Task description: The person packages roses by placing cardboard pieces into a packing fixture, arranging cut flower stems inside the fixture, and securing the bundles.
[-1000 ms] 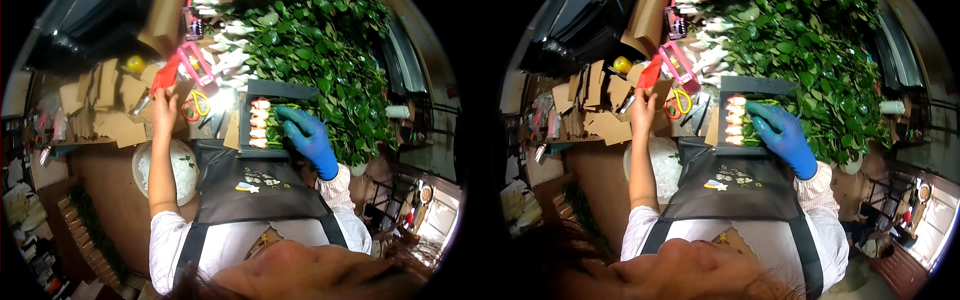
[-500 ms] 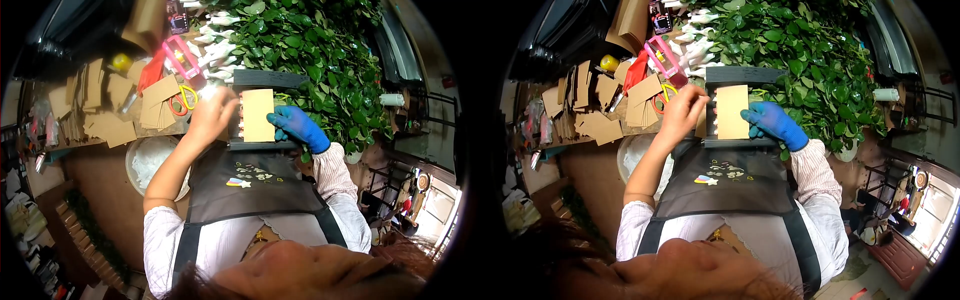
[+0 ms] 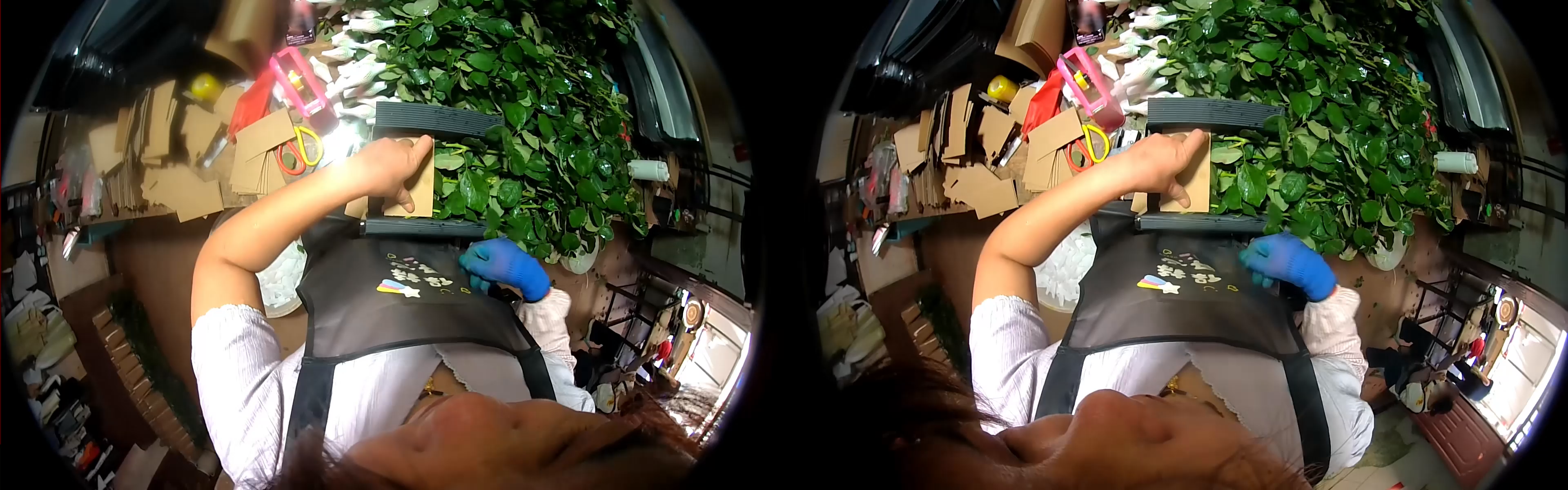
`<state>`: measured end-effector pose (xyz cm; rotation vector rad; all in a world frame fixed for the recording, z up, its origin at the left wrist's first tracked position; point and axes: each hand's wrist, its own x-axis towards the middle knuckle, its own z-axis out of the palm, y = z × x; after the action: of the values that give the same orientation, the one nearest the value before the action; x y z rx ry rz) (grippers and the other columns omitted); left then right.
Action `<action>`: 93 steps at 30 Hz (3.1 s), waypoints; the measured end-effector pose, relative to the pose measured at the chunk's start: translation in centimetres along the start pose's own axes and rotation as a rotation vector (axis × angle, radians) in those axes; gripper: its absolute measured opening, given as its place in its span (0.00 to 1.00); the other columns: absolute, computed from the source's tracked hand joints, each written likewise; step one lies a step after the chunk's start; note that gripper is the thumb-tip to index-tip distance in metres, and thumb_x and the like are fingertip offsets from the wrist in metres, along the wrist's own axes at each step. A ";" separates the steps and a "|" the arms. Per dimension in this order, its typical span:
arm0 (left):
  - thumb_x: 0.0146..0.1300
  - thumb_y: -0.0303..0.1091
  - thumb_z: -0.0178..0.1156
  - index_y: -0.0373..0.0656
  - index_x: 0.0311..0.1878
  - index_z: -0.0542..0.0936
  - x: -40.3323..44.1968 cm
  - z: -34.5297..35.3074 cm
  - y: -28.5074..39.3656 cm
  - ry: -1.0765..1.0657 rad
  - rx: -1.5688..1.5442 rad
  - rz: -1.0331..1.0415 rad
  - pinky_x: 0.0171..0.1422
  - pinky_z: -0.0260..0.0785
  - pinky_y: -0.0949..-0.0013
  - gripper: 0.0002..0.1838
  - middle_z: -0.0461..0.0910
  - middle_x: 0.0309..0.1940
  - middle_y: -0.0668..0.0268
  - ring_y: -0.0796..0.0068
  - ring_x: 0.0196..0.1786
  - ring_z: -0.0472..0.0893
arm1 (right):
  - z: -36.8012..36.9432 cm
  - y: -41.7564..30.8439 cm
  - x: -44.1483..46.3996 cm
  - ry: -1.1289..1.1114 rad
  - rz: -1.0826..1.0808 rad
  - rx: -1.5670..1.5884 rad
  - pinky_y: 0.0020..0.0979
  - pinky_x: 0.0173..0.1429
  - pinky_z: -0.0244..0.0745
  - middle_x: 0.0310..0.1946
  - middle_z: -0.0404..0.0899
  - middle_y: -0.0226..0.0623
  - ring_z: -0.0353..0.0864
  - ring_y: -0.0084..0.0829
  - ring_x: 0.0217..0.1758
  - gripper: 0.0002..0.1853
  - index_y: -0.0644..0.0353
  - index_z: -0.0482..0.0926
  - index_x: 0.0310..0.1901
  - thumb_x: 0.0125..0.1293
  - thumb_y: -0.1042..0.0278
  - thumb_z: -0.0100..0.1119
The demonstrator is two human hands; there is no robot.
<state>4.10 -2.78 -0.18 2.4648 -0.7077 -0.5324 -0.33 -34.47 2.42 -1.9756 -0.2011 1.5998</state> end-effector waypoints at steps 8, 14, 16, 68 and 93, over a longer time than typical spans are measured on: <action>0.50 0.42 0.81 0.37 0.58 0.63 -0.1 -0.5 0.7 -0.007 0.030 -0.020 0.54 0.77 0.50 0.42 0.83 0.47 0.45 0.41 0.52 0.83 | 1.7 -1.4 1.1 0.520 -0.993 -0.035 0.45 0.66 0.77 0.64 0.79 0.50 0.81 0.50 0.64 0.28 0.58 0.79 0.64 0.60 0.70 0.72; 0.78 0.40 0.47 0.34 0.64 0.67 2.1 2.0 -1.7 0.003 -0.056 -0.143 0.53 0.77 0.47 0.21 0.83 0.41 0.43 0.39 0.50 0.83 | -0.1 -8.4 3.7 1.010 -0.939 -0.715 0.48 0.65 0.74 0.69 0.71 0.48 0.77 0.49 0.64 0.34 0.52 0.76 0.69 0.60 0.59 0.73; 0.77 0.41 0.48 0.37 0.57 0.75 1.9 -0.5 -1.1 -0.041 -0.179 -0.197 0.54 0.75 0.45 0.17 0.84 0.41 0.44 0.38 0.51 0.83 | -1.6 -9.2 5.5 1.053 -0.861 -0.812 0.47 0.58 0.75 0.58 0.79 0.41 0.80 0.47 0.55 0.28 0.50 0.79 0.63 0.60 0.58 0.71; 0.77 0.40 0.58 0.38 0.51 0.77 -7.7 10.5 -3.2 0.908 -0.904 -0.375 0.58 0.69 0.66 0.13 0.78 0.43 0.66 0.73 0.47 0.75 | 0.6 -9.0 6.3 0.849 -0.620 -1.412 0.42 0.57 0.77 0.62 0.76 0.40 0.80 0.40 0.54 0.29 0.46 0.72 0.70 0.65 0.70 0.56; 0.54 0.20 0.62 0.42 0.66 0.70 -12.9 3.3 -1.8 0.285 -0.683 -0.461 0.64 0.71 0.62 0.33 0.80 0.51 0.51 0.55 0.57 0.81 | 1.5 -9.0 6.5 0.857 -0.522 -1.379 0.42 0.58 0.80 0.67 0.72 0.42 0.80 0.42 0.59 0.29 0.47 0.72 0.69 0.65 0.73 0.56</action>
<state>-7.00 4.75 -1.00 1.9696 0.1598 -0.4693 2.18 -23.58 1.45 -2.9229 -1.5895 0.0035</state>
